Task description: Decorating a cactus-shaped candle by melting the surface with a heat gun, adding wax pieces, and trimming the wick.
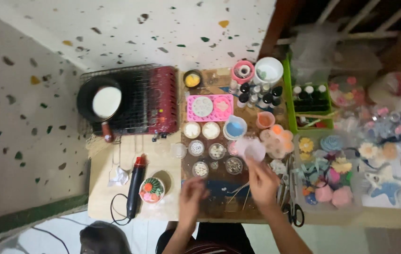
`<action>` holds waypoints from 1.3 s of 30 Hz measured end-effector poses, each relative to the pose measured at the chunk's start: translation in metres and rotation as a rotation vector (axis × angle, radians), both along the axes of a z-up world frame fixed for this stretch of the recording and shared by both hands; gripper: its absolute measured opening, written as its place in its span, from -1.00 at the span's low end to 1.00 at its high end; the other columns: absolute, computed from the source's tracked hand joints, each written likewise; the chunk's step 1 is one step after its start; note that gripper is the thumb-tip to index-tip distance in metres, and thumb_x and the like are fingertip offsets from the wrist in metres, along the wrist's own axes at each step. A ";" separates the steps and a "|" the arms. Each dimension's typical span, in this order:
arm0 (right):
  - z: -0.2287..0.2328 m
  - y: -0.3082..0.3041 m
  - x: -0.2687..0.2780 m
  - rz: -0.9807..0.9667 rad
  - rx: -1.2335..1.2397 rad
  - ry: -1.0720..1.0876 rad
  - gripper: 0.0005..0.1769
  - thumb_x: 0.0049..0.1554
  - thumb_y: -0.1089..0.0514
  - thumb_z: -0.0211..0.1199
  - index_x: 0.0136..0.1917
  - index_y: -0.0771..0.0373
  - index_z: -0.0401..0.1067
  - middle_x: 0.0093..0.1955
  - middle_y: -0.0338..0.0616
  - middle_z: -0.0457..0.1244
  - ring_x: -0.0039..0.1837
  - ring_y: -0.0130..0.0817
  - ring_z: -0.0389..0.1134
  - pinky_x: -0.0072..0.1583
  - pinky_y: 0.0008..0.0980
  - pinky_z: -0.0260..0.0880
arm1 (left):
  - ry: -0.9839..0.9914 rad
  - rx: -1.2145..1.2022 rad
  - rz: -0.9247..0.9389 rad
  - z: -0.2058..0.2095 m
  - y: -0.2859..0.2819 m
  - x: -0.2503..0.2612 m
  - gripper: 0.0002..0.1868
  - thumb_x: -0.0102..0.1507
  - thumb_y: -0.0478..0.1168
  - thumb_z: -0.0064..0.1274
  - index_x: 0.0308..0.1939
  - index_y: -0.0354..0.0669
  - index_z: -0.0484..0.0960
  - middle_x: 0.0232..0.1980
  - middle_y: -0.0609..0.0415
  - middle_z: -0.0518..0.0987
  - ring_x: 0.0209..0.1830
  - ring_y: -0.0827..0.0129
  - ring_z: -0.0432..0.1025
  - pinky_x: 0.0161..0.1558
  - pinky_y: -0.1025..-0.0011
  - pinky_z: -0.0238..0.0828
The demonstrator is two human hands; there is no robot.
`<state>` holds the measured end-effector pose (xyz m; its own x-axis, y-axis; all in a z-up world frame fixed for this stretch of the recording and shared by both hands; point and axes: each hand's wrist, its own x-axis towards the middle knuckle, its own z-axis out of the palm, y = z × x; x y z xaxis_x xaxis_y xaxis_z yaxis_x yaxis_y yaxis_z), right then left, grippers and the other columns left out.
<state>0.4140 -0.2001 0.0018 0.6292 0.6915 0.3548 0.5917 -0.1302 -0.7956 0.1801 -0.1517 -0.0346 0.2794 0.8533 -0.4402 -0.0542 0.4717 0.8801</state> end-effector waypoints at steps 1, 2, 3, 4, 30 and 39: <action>0.013 -0.007 -0.010 0.018 0.007 -0.005 -0.72 0.17 0.35 0.31 0.13 0.17 0.62 0.00 0.00 0.48 -0.19 -0.31 0.49 -0.15 -0.38 0.48 | -0.005 0.007 0.018 0.032 0.011 0.024 -0.64 0.37 -0.14 0.08 0.20 -0.24 0.56 -0.12 -0.03 0.53 -0.22 0.40 0.50 -0.07 0.34 0.60; 0.027 -0.017 -0.024 0.084 0.060 -0.018 -0.73 0.17 0.36 0.32 0.12 0.16 0.60 0.02 -0.02 0.47 -0.11 -0.31 0.51 -0.08 -0.40 0.52 | -0.200 -0.261 0.028 0.065 0.020 0.045 -0.60 0.32 -0.02 -0.05 0.16 -0.10 0.55 -0.01 0.04 0.56 -0.12 0.39 0.54 -0.01 0.26 0.57; 0.040 -0.027 -0.037 0.150 0.112 -0.029 -0.74 0.17 0.37 0.34 0.11 0.15 0.59 0.03 -0.04 0.46 -0.03 -0.31 0.53 -0.01 -0.41 0.55 | -0.396 -0.529 0.039 0.098 0.030 0.065 -0.55 0.26 0.10 -0.17 0.13 0.03 0.54 0.10 0.12 0.60 -0.02 0.39 0.58 0.04 0.19 0.53; 0.056 -0.032 -0.045 0.163 0.113 -0.028 -0.74 0.17 0.37 0.34 0.11 0.15 0.59 0.03 -0.04 0.46 -0.03 -0.31 0.53 -0.01 -0.41 0.55 | -0.400 -0.526 0.052 0.087 0.026 0.069 -0.55 0.26 0.10 -0.17 0.13 0.03 0.54 0.10 0.12 0.60 -0.02 0.39 0.58 0.04 0.19 0.53; 0.134 -0.001 -0.069 0.351 0.074 -0.085 -0.20 -0.11 0.23 0.61 0.37 0.20 0.37 0.31 -0.02 0.33 0.38 -0.16 0.35 0.38 -0.20 0.39 | -0.567 -0.252 0.027 0.085 0.035 0.057 -0.54 0.46 0.02 -0.22 0.11 -0.26 0.61 0.05 -0.03 0.66 0.07 0.17 0.53 0.16 0.26 0.46; 0.134 -0.018 -0.102 0.802 0.062 0.426 0.25 0.28 -0.54 -0.22 0.68 0.47 -0.62 0.79 0.20 -0.53 0.78 0.04 -0.47 0.65 -0.06 -0.40 | -0.077 0.666 -0.196 0.184 0.022 0.062 -0.04 0.45 0.44 -0.80 0.69 -0.19 -0.21 0.72 -0.20 0.02 0.74 -0.03 -0.06 0.65 0.18 -0.17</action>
<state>0.3118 -0.2179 0.1354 0.0543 0.9657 0.2540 0.1409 0.2445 -0.9594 0.2419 -0.1297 0.1492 0.4652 0.8653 0.1869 -0.0971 -0.1600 0.9823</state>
